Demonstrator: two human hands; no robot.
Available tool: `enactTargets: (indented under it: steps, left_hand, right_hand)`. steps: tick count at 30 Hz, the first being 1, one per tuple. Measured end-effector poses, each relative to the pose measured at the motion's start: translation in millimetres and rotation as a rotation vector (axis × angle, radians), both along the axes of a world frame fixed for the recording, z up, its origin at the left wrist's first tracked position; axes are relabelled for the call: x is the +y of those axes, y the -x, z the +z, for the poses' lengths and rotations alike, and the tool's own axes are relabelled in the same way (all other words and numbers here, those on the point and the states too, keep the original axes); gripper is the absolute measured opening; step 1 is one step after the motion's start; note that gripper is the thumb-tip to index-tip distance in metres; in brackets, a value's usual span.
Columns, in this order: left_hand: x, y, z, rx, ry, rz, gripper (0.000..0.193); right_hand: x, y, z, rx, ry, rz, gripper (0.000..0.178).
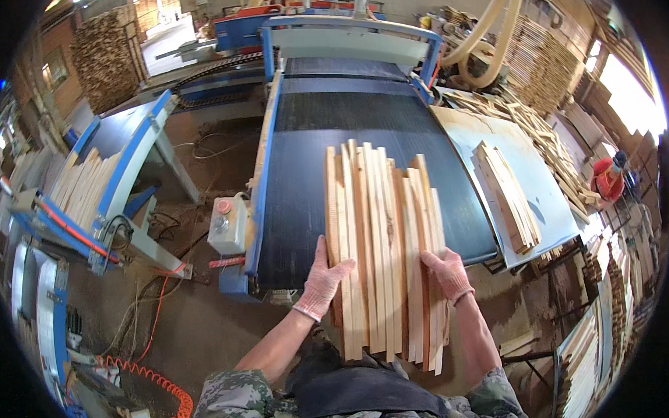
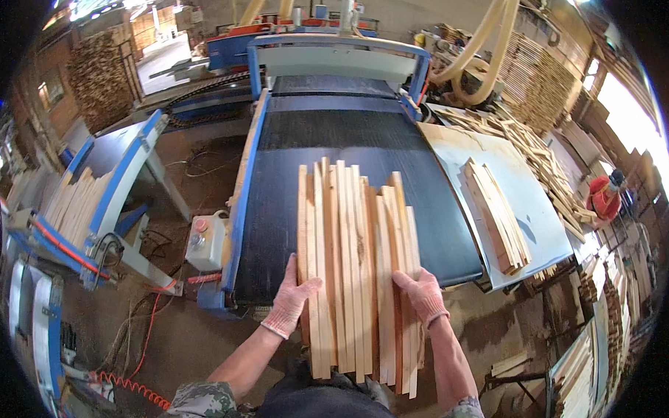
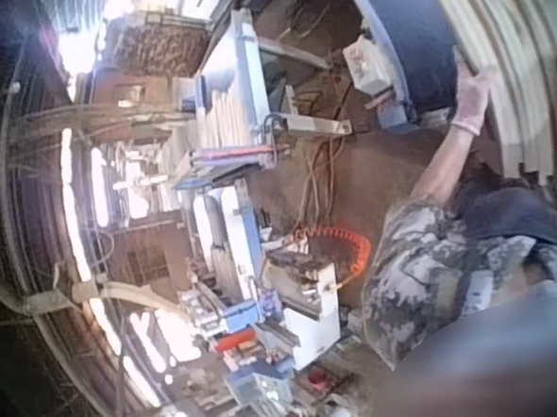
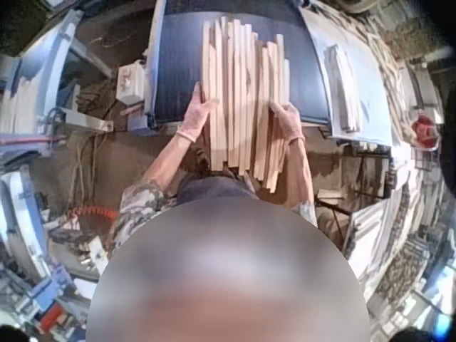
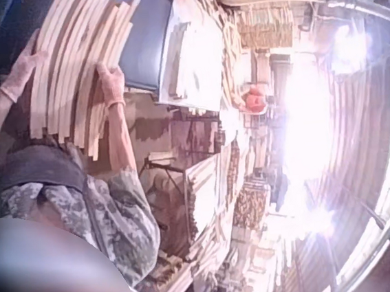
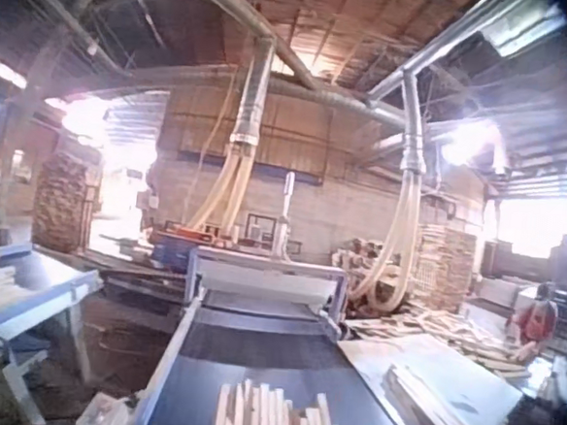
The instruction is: The person repeatedly picks up bundles of thin wooden planks from a metal rack and places them onto a conveyor belt. The worker wears gloves and a camouflage shirt, moving back and forth between the rack and the machine to feed the wood.
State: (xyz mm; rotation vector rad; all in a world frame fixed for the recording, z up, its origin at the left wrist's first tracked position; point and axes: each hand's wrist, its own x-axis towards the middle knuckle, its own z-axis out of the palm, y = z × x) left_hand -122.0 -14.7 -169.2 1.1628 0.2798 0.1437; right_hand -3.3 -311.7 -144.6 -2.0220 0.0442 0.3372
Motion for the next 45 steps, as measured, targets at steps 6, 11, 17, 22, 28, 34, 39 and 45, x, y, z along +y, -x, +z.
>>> enactTargets:
  steps: [6, 11, 17, 22, 28, 34, 39, 45]
  left_hand:
    - [67.9, -52.9, -31.8, 0.091, 0.066, -0.025, 0.098]
    - [141.9, -90.6, -46.6, 0.259, -0.256, -0.032, 0.123]
    - [161.0, -141.3, 72.8, 0.839, -1.597, -0.403, 0.075]
    - [170.7, -74.2, 83.1, 0.335, -1.063, 0.007, 0.061]
    - [144.6, -25.5, 35.7, -0.065, -0.174, -0.315, 0.054]
    - [94.8, -26.2, 15.3, 0.192, 0.304, -0.849, 0.049]
    - [61.5, -14.0, 17.9, 0.354, 0.057, -1.263, 0.047]
    - [31.7, 29.8, -8.0, 0.396, 0.064, -1.509, 0.045]
  right_hand:
    - [69.3, -48.2, -5.3, 0.166, -0.099, 0.121, 0.063]
    - [133.5, -96.2, -20.7, 0.109, 0.060, 0.263, 0.065]
    - [182.5, -160.9, -87.6, 0.039, 0.079, 0.360, 0.066]
    - [248.8, -160.0, -60.3, -0.081, 0.395, 0.560, 0.076]
    - [240.0, -151.1, -54.2, -0.173, 0.653, 0.490, 0.086]
    - [229.6, -134.3, -70.8, -0.116, 0.159, 0.152, 0.056]
    - [186.2, -89.6, -73.4, -0.050, -0.304, 0.202, 0.027]
    - [96.5, 76.0, -133.2, 0.007, -0.738, -0.060, 0.029]
